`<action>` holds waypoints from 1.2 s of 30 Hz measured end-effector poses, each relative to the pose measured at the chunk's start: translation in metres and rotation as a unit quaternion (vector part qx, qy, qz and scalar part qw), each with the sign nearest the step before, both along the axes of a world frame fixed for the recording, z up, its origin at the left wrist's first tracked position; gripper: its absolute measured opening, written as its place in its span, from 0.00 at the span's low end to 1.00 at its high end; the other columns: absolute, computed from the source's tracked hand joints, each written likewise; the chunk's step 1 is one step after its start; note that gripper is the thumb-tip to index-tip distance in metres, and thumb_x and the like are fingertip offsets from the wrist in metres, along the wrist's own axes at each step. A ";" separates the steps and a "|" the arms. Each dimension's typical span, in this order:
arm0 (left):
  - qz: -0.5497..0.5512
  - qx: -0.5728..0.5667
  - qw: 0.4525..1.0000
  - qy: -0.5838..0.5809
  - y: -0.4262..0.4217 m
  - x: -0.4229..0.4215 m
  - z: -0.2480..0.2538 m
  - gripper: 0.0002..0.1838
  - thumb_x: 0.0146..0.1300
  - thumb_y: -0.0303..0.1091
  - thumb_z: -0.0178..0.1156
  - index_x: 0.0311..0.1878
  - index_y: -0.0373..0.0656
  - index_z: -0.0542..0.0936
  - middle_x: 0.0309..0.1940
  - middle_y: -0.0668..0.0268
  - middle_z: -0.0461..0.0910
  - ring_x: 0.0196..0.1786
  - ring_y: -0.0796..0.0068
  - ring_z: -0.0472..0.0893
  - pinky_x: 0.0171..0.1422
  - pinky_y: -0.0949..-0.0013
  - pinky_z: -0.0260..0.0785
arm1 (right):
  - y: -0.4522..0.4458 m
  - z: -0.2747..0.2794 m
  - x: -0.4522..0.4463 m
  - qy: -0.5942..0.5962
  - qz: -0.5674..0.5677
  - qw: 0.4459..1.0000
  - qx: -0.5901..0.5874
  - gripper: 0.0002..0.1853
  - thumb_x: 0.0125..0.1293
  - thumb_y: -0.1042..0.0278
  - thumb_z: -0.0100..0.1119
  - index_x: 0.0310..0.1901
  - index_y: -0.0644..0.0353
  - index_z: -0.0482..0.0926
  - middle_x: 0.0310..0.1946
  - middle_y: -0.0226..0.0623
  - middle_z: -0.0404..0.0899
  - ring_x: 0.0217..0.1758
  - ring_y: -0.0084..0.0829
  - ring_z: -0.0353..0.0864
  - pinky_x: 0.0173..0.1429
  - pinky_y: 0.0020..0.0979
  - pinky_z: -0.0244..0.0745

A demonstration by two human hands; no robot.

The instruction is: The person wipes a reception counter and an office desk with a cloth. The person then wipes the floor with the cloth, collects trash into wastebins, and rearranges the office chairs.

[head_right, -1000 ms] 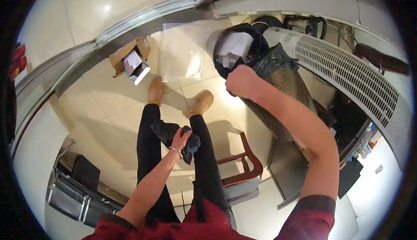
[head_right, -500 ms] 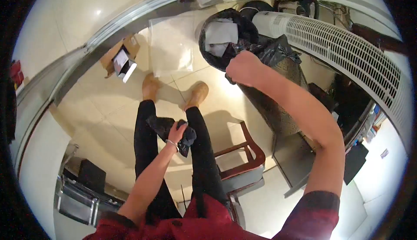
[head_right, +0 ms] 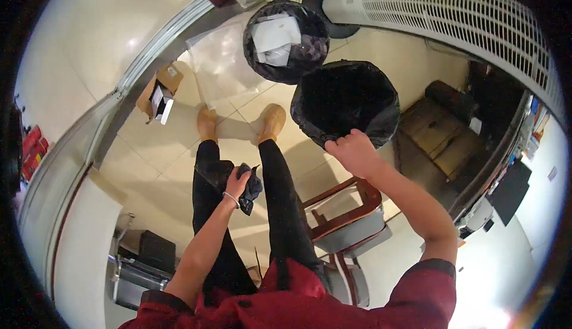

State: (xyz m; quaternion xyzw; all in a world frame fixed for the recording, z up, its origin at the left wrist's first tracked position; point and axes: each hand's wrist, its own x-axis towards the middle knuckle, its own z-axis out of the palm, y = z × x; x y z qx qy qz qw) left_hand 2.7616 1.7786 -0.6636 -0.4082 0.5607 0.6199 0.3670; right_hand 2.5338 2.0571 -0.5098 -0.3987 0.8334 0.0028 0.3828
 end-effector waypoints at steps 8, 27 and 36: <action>-0.053 0.005 0.998 -0.022 0.009 0.005 -0.011 0.13 0.53 0.35 0.57 0.39 0.37 0.72 0.31 0.64 0.75 0.35 0.76 0.73 0.41 0.73 0.66 | 0.035 -0.055 0.065 0.029 -0.091 0.995 -0.022 0.06 0.45 0.71 0.52 0.27 0.53 0.66 0.14 0.32 0.70 0.22 0.33 0.74 0.34 0.33 0.64; 0.040 0.028 0.998 -0.032 0.041 -0.042 -0.024 0.13 0.55 0.35 0.57 0.41 0.39 0.71 0.29 0.69 0.72 0.32 0.81 0.71 0.39 0.75 0.65 | 0.080 -0.237 0.133 0.194 -0.279 0.917 0.211 0.12 0.52 0.58 0.53 0.27 0.54 0.64 0.11 0.35 0.73 0.15 0.37 0.76 0.21 0.35 0.71; -0.010 -0.002 1.000 0.019 0.013 -0.065 -0.019 0.15 0.55 0.37 0.57 0.42 0.38 0.70 0.31 0.62 0.75 0.35 0.73 0.75 0.42 0.71 0.66 | -0.002 -0.139 0.078 0.069 -0.308 0.856 0.409 0.28 0.52 0.50 0.57 0.52 0.56 0.67 0.41 0.41 0.73 0.42 0.39 0.76 0.43 0.40 0.69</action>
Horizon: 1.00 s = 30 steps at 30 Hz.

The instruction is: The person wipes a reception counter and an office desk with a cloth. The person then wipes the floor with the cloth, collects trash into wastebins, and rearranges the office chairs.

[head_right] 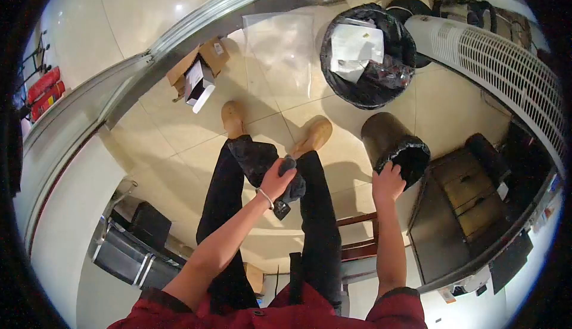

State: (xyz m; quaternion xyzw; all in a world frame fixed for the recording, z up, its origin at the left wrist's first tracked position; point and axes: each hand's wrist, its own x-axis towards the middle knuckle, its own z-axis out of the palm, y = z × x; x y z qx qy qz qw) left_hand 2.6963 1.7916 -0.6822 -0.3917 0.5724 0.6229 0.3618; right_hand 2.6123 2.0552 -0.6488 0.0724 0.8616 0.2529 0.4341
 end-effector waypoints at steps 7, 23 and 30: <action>-0.151 0.051 0.987 -0.003 -0.035 -0.033 0.020 0.20 0.53 0.41 0.54 0.48 0.40 0.68 0.34 0.53 0.76 0.38 0.54 0.77 0.44 0.63 0.68 | -0.204 -0.116 -0.070 0.203 -0.055 0.787 -0.580 0.11 0.55 0.65 0.54 0.39 0.59 0.76 0.34 0.43 0.74 0.40 0.43 0.72 0.45 0.38 0.66; -0.278 0.240 0.930 -0.017 -0.060 -0.061 0.044 0.17 0.56 0.39 0.49 0.43 0.37 0.70 0.41 0.47 0.69 0.40 0.53 0.75 0.43 0.59 0.71 | -0.377 -0.372 -0.261 0.287 -0.170 0.879 -0.339 0.12 0.49 0.53 0.57 0.32 0.49 0.78 0.33 0.34 0.78 0.40 0.36 0.77 0.45 0.38 0.69; -0.341 0.173 0.922 0.061 -0.088 -0.106 0.051 0.16 0.56 0.39 0.49 0.44 0.40 0.69 0.40 0.48 0.70 0.40 0.51 0.74 0.42 0.59 0.71 | -0.379 -0.353 -0.261 0.305 -0.170 0.872 -0.344 0.12 0.52 0.55 0.55 0.32 0.52 0.78 0.29 0.37 0.78 0.34 0.40 0.78 0.40 0.39 0.71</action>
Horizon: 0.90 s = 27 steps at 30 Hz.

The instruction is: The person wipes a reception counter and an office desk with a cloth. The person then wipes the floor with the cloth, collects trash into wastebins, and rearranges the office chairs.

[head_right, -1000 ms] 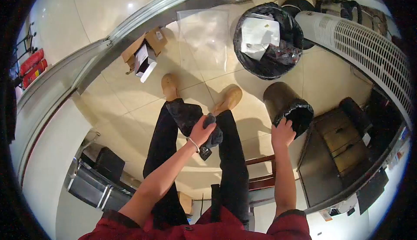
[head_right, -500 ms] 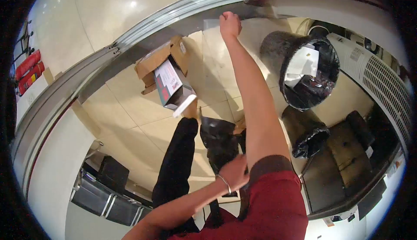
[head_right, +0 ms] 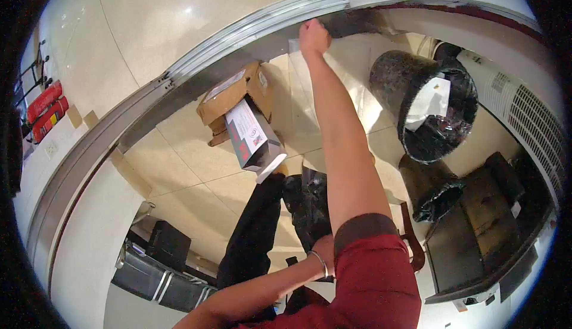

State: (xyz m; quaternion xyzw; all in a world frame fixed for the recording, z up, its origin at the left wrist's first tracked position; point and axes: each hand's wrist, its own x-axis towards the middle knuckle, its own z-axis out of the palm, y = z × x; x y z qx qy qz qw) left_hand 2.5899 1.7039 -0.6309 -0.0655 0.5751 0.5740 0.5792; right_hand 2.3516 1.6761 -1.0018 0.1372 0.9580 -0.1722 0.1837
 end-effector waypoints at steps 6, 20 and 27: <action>-0.010 -0.066 0.998 -0.008 0.022 0.019 -0.012 0.22 0.54 0.42 0.52 0.50 0.43 0.64 0.35 0.50 0.71 0.37 0.50 0.74 0.40 0.56 0.68 | 0.056 0.202 0.086 0.122 -0.076 0.932 -0.334 0.06 0.54 0.72 0.56 0.34 0.61 0.74 0.31 0.36 0.76 0.36 0.27 0.76 0.44 0.26 0.69; -0.015 -0.078 0.997 0.025 0.048 0.046 -0.015 0.21 0.54 0.44 0.52 0.49 0.45 0.65 0.36 0.50 0.71 0.38 0.50 0.75 0.43 0.57 0.68 | 0.169 0.252 0.208 -0.038 0.037 0.968 -0.247 0.16 0.53 0.75 0.53 0.46 0.56 0.73 0.46 0.40 0.73 0.46 0.34 0.74 0.49 0.30 0.67; -0.019 -0.071 0.997 0.036 0.049 0.053 -0.013 0.21 0.53 0.42 0.52 0.48 0.45 0.65 0.38 0.50 0.71 0.39 0.50 0.75 0.44 0.56 0.68 | 0.197 0.140 0.218 -0.165 -0.228 0.933 -0.227 0.14 0.59 0.66 0.50 0.47 0.54 0.72 0.39 0.34 0.75 0.37 0.26 0.74 0.42 0.26 0.69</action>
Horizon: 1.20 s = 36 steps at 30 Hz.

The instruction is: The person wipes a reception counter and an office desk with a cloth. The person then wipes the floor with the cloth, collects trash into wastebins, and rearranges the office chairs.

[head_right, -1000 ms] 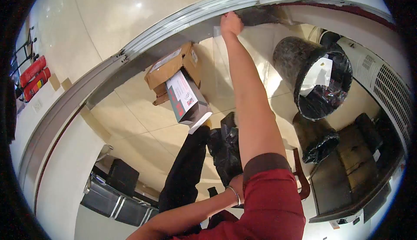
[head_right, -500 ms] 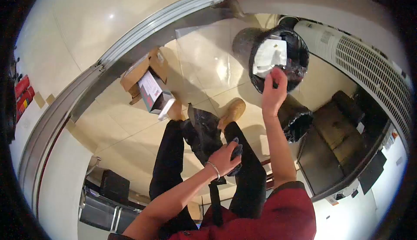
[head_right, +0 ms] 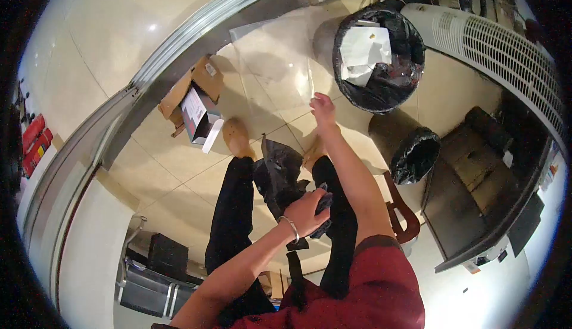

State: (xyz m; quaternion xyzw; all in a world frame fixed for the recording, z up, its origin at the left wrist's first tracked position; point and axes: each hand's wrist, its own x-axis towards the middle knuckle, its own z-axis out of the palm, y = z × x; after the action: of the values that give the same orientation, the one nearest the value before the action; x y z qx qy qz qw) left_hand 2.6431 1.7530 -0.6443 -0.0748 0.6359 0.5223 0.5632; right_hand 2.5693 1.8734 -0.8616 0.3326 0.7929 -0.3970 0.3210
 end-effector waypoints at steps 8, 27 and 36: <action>-0.001 -0.010 1.000 0.007 0.005 0.005 -0.010 0.22 0.52 0.41 0.53 0.50 0.42 0.67 0.39 0.49 0.73 0.43 0.51 0.74 0.47 0.60 0.66 | 0.061 0.085 0.050 -0.005 -0.309 0.927 -0.214 0.15 0.62 0.61 0.50 0.48 0.58 0.70 0.33 0.32 0.76 0.32 0.22 0.74 0.36 0.21 0.68; -0.029 -0.113 0.989 0.092 0.040 0.039 0.014 0.19 0.53 0.37 0.55 0.46 0.39 0.70 0.37 0.54 0.76 0.41 0.58 0.76 0.46 0.66 0.67 | 0.245 0.064 0.146 0.182 -0.856 0.451 -0.175 0.07 0.61 0.72 0.43 0.38 0.66 0.68 0.29 0.42 0.74 0.29 0.38 0.76 0.28 0.31 0.77; -0.104 -0.072 0.960 0.251 0.059 0.006 0.093 0.19 0.54 0.36 0.55 0.46 0.35 0.70 0.39 0.53 0.75 0.43 0.61 0.75 0.49 0.67 0.64 | 0.188 0.229 0.240 0.171 -0.793 0.566 -0.147 0.10 0.58 0.70 0.44 0.34 0.70 0.68 0.24 0.40 0.73 0.21 0.32 0.73 0.21 0.29 0.70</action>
State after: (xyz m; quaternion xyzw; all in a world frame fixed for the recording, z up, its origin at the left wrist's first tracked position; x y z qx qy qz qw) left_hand 2.6495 1.8119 -0.5508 0.0850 0.7967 0.4160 0.4301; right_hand 2.8092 2.0616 -0.6322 0.7018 0.1816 -0.6528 -0.2199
